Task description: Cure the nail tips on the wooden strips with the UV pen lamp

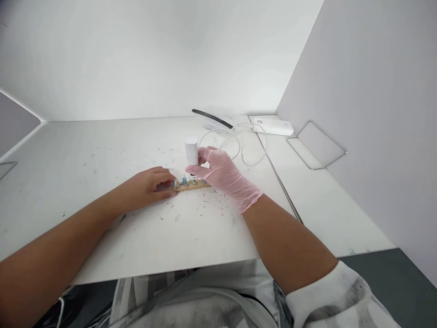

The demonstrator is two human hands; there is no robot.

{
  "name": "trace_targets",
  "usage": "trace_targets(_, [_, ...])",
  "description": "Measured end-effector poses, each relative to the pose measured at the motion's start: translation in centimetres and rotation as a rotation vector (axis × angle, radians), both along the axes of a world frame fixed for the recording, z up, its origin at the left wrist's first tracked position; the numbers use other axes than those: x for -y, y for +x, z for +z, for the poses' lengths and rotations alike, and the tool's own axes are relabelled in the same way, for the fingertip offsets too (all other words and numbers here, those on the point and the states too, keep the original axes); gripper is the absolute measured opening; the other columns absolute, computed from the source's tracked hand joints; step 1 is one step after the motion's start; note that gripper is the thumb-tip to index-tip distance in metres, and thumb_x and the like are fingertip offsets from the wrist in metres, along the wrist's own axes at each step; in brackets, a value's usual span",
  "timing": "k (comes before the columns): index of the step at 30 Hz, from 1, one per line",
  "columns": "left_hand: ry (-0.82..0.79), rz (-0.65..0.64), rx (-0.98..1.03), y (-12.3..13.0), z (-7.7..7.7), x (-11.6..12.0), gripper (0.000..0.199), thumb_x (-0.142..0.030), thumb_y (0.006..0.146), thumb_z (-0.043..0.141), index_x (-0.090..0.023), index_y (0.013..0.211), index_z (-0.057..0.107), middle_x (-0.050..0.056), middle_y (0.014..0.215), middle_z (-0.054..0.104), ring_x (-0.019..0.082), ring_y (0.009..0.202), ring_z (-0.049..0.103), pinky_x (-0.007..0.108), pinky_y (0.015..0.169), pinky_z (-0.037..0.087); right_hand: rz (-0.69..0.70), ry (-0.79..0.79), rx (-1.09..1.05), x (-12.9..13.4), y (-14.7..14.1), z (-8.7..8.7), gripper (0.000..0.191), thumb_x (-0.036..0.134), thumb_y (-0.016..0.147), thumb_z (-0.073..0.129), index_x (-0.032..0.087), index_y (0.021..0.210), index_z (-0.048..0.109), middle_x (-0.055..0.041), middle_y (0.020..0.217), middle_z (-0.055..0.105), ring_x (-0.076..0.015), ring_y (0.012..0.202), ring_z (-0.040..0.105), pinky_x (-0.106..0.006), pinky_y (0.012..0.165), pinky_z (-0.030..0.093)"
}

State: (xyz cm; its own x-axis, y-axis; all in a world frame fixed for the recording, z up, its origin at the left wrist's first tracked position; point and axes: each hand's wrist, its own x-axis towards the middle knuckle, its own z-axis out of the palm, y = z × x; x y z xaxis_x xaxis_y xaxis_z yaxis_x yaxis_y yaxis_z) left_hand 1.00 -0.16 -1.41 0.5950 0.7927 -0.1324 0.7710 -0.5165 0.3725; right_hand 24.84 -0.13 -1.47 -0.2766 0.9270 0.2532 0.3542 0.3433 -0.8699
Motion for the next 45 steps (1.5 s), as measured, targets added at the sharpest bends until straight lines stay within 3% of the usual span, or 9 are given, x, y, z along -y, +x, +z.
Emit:
trace_targets(5, [0.007, -0.016, 0.004, 0.0, 0.0, -0.1, 0.024, -0.044, 0.085, 0.054, -0.021, 0.087, 0.06, 0.004, 0.087, 0.058, 0.017, 0.079, 0.053, 0.031, 0.069, 0.042, 0.021, 0.037, -0.013, -0.1, 0.0, 0.1, 0.012, 0.033, 0.079, 0.067, 0.022, 0.08, 0.064, -0.0006, 0.084, 0.061, -0.0156, 0.078, 0.057, -0.034, 0.075, 0.045])
trace_targets(17, [0.027, -0.077, 0.025, -0.1, -0.1, -0.1, 0.023, -0.041, 0.085, 0.053, -0.02, 0.09, 0.062, 0.005, 0.088, 0.062, 0.02, 0.086, 0.053, 0.032, 0.071, 0.042, 0.013, 0.039, 0.007, -0.3, 0.2, 0.0, 0.015, 0.035, 0.079, 0.067, 0.021, 0.086, 0.065, -0.0023, 0.088, 0.063, -0.017, 0.081, 0.059, -0.036, 0.077, 0.048])
trace_targets(26, [0.016, -0.071, 0.02, 0.0, 0.1, -0.1, 0.02, -0.039, 0.086, 0.055, -0.021, 0.09, 0.061, 0.004, 0.087, 0.06, 0.019, 0.088, 0.052, 0.032, 0.074, 0.043, -0.008, 0.016, -0.019, -0.3, 0.1, -0.3, 0.018, 0.031, 0.078, 0.067, 0.022, 0.093, 0.068, -0.003, 0.092, 0.066, -0.0173, 0.083, 0.06, -0.036, 0.077, 0.048])
trace_targets(36, [-0.003, -0.036, 0.031, -0.3, -0.1, -0.4, 0.025, -0.043, 0.083, 0.058, -0.021, 0.093, 0.063, 0.004, 0.088, 0.058, 0.018, 0.083, 0.053, 0.031, 0.072, 0.044, -0.01, 0.042, 0.003, -0.6, 0.2, -0.4, 0.02, 0.037, 0.078, 0.066, 0.02, 0.089, 0.067, -0.0036, 0.088, 0.065, -0.0183, 0.082, 0.059, -0.037, 0.076, 0.048])
trace_targets(41, [-0.047, -0.061, 0.103, -1.0, 0.1, -0.6, 0.03, -0.043, 0.08, 0.061, -0.021, 0.101, 0.065, 0.002, 0.087, 0.059, 0.016, 0.081, 0.054, 0.029, 0.071, 0.045, -0.03, 0.029, -0.001, -0.5, 0.2, -0.4, 0.024, 0.039, 0.078, 0.067, 0.02, 0.093, 0.068, -0.0047, 0.09, 0.066, -0.0187, 0.082, 0.06, -0.036, 0.075, 0.049])
trace_targets(45, [-0.027, 0.0, 0.226, -1.7, 0.0, -0.5, 0.025, -0.036, 0.083, 0.056, -0.02, 0.1, 0.066, 0.002, 0.088, 0.06, 0.013, 0.074, 0.053, 0.025, 0.064, 0.045, -0.031, 0.041, -0.001, -0.5, 0.3, -0.4, 0.024, 0.039, 0.078, 0.068, 0.021, 0.094, 0.069, -0.0044, 0.089, 0.067, -0.0195, 0.084, 0.062, -0.037, 0.076, 0.05])
